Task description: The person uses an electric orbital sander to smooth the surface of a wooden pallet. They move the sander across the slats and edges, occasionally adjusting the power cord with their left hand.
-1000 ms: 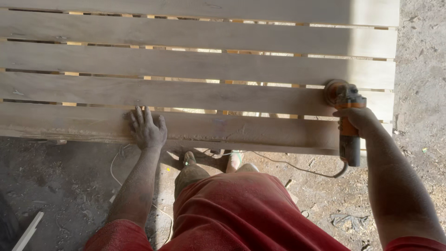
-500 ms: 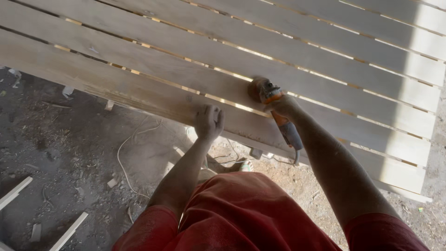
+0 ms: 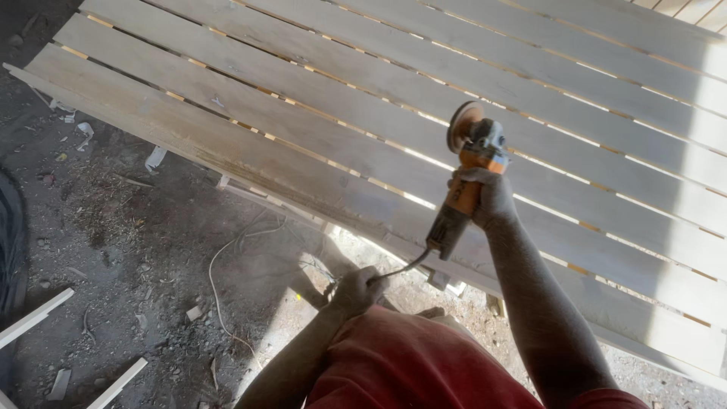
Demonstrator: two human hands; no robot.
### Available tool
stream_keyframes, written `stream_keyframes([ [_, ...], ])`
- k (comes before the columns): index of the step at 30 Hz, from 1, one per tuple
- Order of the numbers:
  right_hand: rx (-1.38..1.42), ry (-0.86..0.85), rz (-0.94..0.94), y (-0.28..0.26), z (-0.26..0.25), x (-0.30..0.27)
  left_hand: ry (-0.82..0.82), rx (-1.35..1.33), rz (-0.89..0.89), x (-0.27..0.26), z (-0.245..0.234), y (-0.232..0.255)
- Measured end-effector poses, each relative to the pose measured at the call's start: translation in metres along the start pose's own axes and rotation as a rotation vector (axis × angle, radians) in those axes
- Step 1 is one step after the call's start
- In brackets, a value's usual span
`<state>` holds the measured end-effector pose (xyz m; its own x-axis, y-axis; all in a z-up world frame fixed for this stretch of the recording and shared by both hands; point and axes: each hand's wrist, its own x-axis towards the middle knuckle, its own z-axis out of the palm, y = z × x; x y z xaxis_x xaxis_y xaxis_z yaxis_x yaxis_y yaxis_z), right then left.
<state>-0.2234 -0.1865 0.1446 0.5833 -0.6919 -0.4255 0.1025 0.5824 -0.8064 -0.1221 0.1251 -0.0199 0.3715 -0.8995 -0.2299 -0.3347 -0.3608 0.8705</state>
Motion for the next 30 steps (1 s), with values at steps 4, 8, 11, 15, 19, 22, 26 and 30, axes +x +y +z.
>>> stream_keyframes([
  [4, -0.131, 0.041, -0.062, -0.055, -0.125, -0.041, 0.075, 0.262, -0.123, -0.036, -0.028, -0.027],
  [8, -0.237, 0.249, -0.010, -0.072, -0.265, -0.085, 0.060, 0.353, 0.032, -0.049, 0.052, -0.005],
  [11, -0.340, 0.258, 0.017, -0.077, -0.374, -0.125, 0.024, 0.331, 0.063, -0.036, 0.161, 0.036],
  [15, -0.316, 0.216, 0.019, -0.108, -0.495, -0.172, 0.018, 0.359, -0.192, -0.044, 0.273, 0.096],
  [19, -0.232, 0.365, 0.032, -0.158, -0.583, -0.224, 0.019, 0.420, -0.265, -0.094, 0.316, 0.131],
  [22, -0.305, 0.398, 0.045, -0.198, -0.626, -0.254, 0.136, 0.440, -0.257, -0.120, 0.327, 0.137],
  [26, -0.772, 0.412, 0.077, -0.227, -0.655, -0.285, 0.364, 0.516, -0.156, -0.148, 0.328, 0.156],
  [30, -1.133, 0.444, 0.222, -0.213, -0.674, -0.309, 0.651, 0.496, -0.029, -0.164, 0.334, 0.192],
])
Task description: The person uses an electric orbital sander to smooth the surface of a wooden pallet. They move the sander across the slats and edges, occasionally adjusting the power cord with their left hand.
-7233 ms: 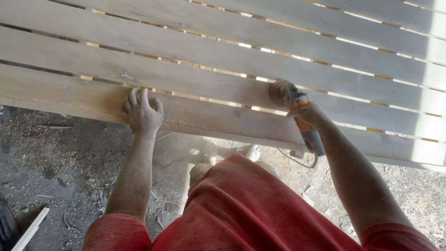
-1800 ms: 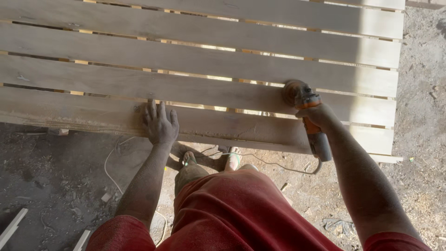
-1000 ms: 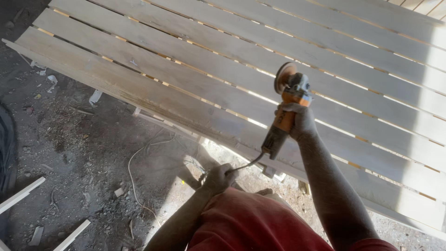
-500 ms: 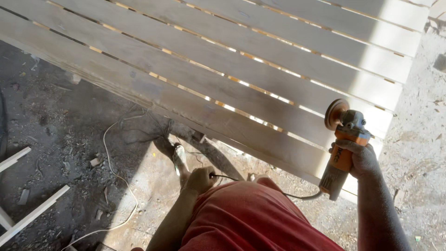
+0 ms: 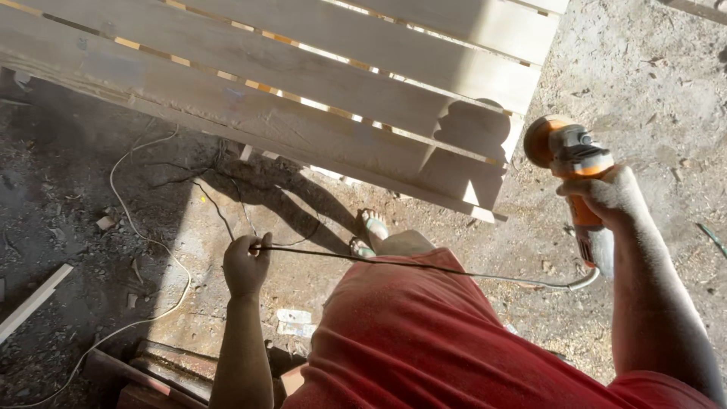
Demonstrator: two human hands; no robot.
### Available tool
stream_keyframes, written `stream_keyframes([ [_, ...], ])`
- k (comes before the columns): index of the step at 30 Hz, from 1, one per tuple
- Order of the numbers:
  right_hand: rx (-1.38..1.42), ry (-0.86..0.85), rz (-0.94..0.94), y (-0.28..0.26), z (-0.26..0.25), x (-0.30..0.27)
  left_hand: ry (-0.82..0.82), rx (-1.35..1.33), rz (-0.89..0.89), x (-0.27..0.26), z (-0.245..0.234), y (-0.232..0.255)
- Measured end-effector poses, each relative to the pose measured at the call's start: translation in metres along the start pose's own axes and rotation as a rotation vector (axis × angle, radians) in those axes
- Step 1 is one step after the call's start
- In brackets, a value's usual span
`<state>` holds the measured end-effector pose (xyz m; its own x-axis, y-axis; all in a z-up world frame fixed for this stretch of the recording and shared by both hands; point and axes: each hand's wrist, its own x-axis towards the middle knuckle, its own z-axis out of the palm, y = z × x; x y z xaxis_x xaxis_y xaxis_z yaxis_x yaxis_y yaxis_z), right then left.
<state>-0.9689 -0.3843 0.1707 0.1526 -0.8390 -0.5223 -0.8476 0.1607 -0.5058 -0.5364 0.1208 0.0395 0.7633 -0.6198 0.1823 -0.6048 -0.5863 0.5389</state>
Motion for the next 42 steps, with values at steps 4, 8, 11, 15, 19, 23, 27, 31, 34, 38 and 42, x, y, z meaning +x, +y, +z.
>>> stream_keyframes([
  [4, -0.164, -0.100, -0.126, 0.040, 0.033, 0.024, 0.129, -0.172, -0.003, -0.019, -0.014, 0.049],
  [8, -0.201, -0.260, -0.269, 0.084, 0.082, 0.087, 0.141, -0.294, 0.018, -0.051, -0.029, 0.122],
  [11, -0.186, -0.355, -0.380, 0.095, 0.099, 0.144, 0.224, -0.360, 0.110, -0.063, -0.030, 0.187],
  [15, -0.256, -0.557, -0.373, 0.110, 0.095, 0.165, 0.291, -0.375, 0.044, -0.111, -0.039, 0.275],
  [19, -0.481, -0.525, -0.343, 0.051, 0.090, 0.163, 0.343, -0.482, 0.018, -0.117, -0.022, 0.332],
  [23, -0.757, -0.546, -0.461, -0.016, 0.077, 0.125, 0.346, -0.418, -0.018, -0.125, -0.009, 0.363],
  [27, -0.906, -0.539, -0.631, -0.073, 0.085, 0.096, 0.390, -0.407, 0.014, -0.127, 0.000, 0.374],
  [31, -0.825, -0.532, -0.711, -0.124, 0.121, 0.090, 0.384, -0.433, -0.007, -0.129, 0.000, 0.374],
  [34, -0.729, -0.526, -0.673, -0.145, 0.138, 0.085, 0.411, -0.468, -0.014, -0.134, -0.010, 0.379],
  [38, -0.721, -0.534, -0.627, -0.128, 0.137, 0.071, 0.475, -0.465, 0.015, -0.141, -0.028, 0.391],
  [42, -0.644, -0.516, -0.571, -0.068, 0.122, 0.079, 0.499, -0.462, -0.003, -0.144, -0.041, 0.395],
])
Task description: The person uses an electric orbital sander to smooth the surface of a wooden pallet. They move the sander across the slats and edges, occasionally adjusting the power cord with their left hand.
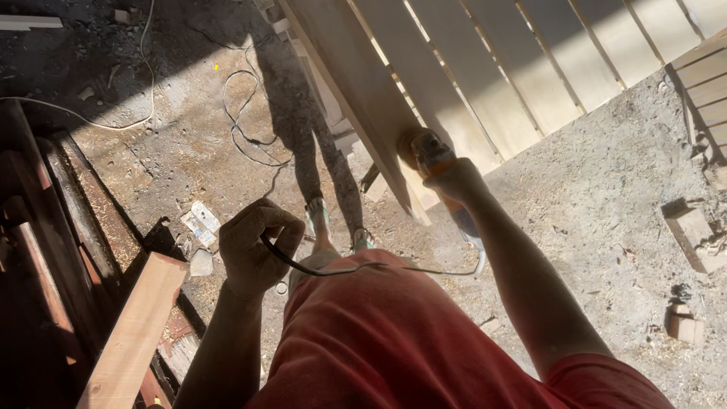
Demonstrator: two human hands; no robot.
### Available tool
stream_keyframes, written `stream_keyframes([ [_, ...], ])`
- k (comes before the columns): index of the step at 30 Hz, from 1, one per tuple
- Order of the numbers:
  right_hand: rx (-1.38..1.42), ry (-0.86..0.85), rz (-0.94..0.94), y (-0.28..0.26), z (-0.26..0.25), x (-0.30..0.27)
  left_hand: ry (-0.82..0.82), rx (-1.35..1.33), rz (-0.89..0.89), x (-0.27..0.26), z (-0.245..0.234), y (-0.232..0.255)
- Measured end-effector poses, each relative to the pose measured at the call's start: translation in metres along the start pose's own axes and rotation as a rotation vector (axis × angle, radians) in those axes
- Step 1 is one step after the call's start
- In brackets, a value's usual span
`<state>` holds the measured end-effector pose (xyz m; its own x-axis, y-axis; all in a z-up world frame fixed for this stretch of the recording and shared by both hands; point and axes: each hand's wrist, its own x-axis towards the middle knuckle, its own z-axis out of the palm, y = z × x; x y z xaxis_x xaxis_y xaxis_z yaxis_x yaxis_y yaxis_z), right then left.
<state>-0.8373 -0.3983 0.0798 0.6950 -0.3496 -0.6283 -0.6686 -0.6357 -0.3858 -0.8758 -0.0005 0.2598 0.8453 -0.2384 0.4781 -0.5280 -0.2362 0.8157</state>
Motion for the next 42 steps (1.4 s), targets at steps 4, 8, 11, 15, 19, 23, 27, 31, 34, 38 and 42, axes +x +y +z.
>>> stream_keyframes([
  [4, 0.286, -0.044, -0.109, 0.072, 0.026, -0.001, -0.020, -0.007, 0.013, 0.009, -0.001, -0.002],
  [8, 0.504, -0.069, 0.044, 0.124, 0.055, -0.007, -0.075, -0.025, 0.032, 0.020, 0.002, -0.007],
  [11, 0.594, -0.050, 0.193, 0.140, 0.068, -0.022, -0.110, -0.017, 0.036, 0.028, 0.005, -0.012],
  [15, 0.531, -0.089, 0.037, 0.129, 0.076, -0.046, -0.127, -0.011, 0.018, 0.036, -0.002, -0.010],
  [19, 0.436, -0.141, 0.109, 0.099, 0.068, -0.060, -0.100, 0.045, 0.005, 0.045, -0.017, -0.007],
  [23, 0.343, -0.127, 0.085, 0.054, 0.049, -0.054, -0.050, 0.011, 0.034, 0.049, -0.042, 0.003],
  [27, 0.202, -0.019, 0.050, 0.001, 0.031, -0.040, 0.037, -0.024, 0.099, 0.049, -0.068, 0.019],
  [31, 0.096, 0.076, 0.019, -0.043, 0.016, -0.022, 0.201, -0.124, 0.050, 0.047, -0.090, 0.026],
  [34, 0.086, 0.080, 0.000, -0.074, 0.011, -0.003, 0.272, -0.112, 0.060, 0.044, -0.110, 0.023],
  [38, 0.171, 0.080, -0.088, -0.114, 0.006, 0.031, 0.386, -0.051, 0.007, 0.036, -0.124, 0.011],
  [42, 0.127, 0.073, -0.065, -0.159, 0.000, 0.071, 0.378, 0.039, -0.036, 0.019, -0.138, -0.001],
])
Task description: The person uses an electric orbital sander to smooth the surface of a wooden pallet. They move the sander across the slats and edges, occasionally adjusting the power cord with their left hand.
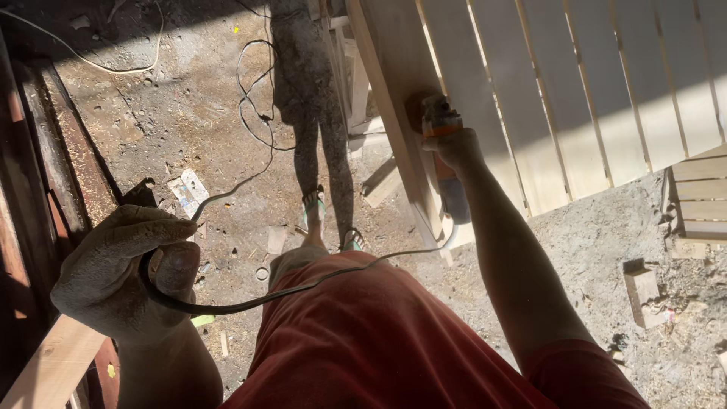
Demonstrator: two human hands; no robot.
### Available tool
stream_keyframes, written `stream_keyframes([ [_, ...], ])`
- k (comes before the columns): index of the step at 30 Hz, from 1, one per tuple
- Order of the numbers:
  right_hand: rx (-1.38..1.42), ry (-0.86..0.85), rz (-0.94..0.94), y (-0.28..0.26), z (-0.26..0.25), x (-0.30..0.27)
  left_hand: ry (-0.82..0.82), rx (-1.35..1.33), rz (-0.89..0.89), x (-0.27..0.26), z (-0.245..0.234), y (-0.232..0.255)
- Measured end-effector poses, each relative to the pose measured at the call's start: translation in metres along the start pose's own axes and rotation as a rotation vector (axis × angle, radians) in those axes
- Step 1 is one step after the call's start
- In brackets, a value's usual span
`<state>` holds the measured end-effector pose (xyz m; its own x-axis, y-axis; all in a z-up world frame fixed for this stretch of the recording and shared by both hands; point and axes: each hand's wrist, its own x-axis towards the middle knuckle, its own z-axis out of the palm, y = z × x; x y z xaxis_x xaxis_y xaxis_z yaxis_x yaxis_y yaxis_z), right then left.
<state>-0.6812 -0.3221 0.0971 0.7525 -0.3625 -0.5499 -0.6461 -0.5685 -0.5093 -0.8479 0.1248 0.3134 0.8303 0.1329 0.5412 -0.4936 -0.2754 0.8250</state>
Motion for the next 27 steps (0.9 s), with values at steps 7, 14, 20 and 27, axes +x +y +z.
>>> stream_keyframes([
  [7, -0.023, 0.004, -0.068, -0.056, -0.007, 0.061, 0.115, 0.051, -0.164, -0.015, -0.009, -0.018],
  [14, 0.119, -0.024, -0.010, -0.092, -0.007, 0.069, 0.180, -0.020, -0.161, -0.019, -0.019, -0.024],
  [20, 0.113, -0.026, 0.018, -0.038, -0.006, 0.003, 0.132, -0.079, -0.083, -0.010, -0.014, -0.029],
  [27, 0.040, 0.009, 0.128, 0.099, 0.006, -0.079, -0.195, -0.178, 0.072, 0.040, 0.030, -0.022],
])
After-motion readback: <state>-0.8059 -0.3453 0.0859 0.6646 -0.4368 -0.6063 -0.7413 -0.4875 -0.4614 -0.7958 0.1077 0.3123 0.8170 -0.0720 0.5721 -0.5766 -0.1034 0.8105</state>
